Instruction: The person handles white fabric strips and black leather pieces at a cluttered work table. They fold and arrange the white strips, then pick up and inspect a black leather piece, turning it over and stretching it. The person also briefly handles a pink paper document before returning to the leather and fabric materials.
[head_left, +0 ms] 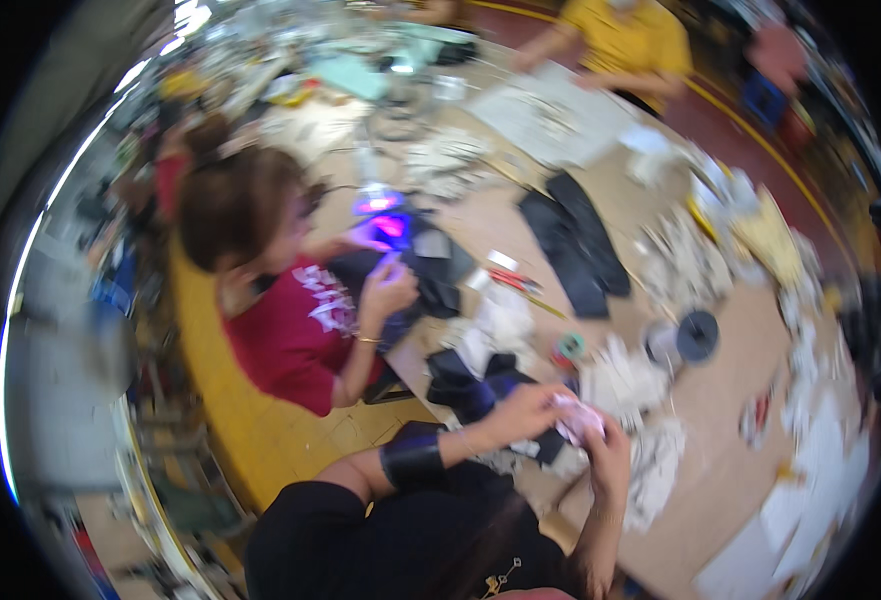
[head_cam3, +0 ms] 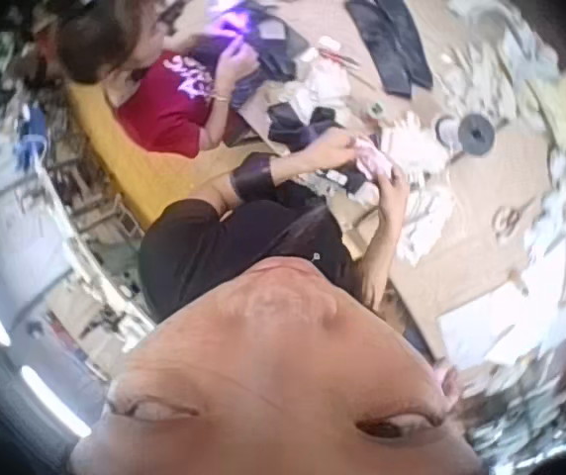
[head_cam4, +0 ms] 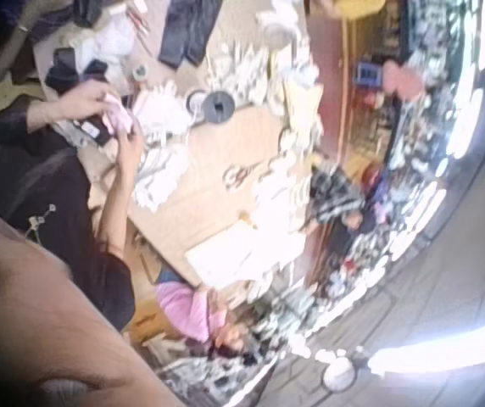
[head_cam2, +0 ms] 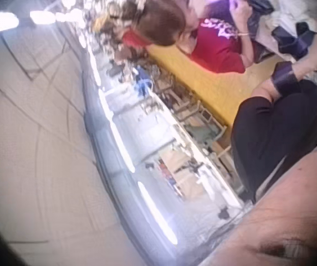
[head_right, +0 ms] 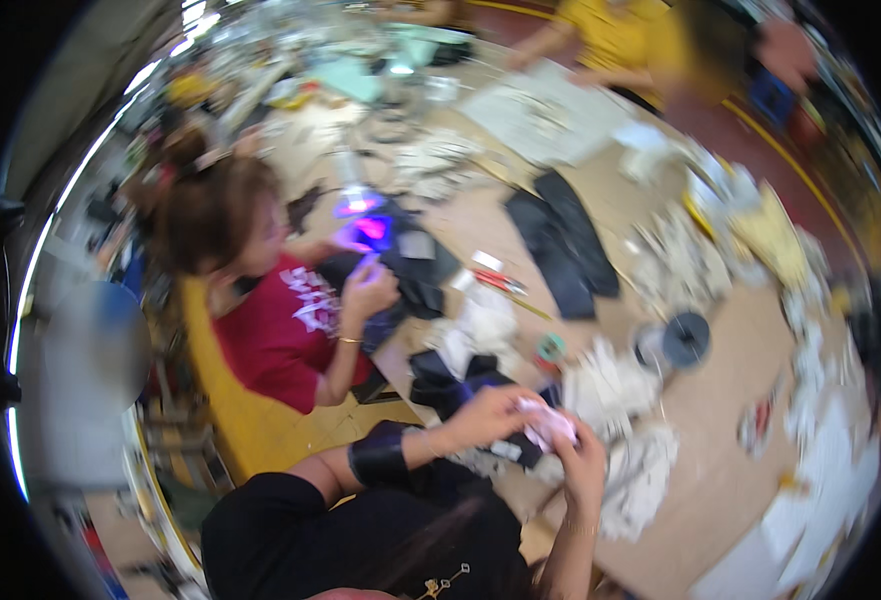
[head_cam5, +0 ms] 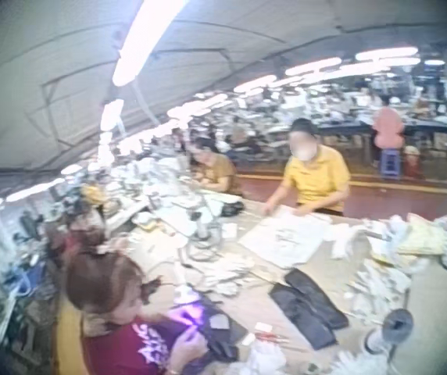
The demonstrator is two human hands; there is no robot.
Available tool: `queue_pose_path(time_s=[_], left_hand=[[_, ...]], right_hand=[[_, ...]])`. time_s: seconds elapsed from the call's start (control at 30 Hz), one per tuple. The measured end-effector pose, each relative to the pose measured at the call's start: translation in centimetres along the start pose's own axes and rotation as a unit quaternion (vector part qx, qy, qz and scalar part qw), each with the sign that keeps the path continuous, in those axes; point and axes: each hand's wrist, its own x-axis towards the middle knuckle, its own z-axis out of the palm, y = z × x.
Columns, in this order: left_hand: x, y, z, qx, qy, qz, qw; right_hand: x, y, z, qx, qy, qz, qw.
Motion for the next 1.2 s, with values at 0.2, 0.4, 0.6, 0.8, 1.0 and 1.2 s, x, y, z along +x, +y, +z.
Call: queue_pose_path(time_s=[0.2,0.4,0.6,0.8,1.0,1.2], left_hand=[[-0.4,2.1,-1.0,-0.075,-0.034,-0.025,0.996],[-0.9,3.1,-1.7,-0.223,-0.093,-0.055,0.969],[-0.5,2.3,-1.9,-0.339,-0.166,-0.09,0.922],[-0.7,2.2,-1.5,-0.259,-0.192,-0.074,0.944],[-0.7,2.4,-1.0,-0.01,-0.14,0.02,0.99],[-1.0,2.5,-1.2,0.115,-0.084,0.021,0.99]], right_hand=[[0.8,-0.4,0.4,0.024,-0.013,-0.061,0.998],[-0.1,-1.9,1.3,0.173,-0.044,-0.025,0.984],[-0.4,-2.3,1.0,0.293,-0.081,-0.02,0.952],[0.2,-2.8,-0.3,0.147,-0.122,-0.031,0.981],[0.5,-3.6,-0.3,-0.026,-0.092,0.043,0.995],[1.4,-4.9,-1.0,-0.231,-0.097,0.04,0.967]])
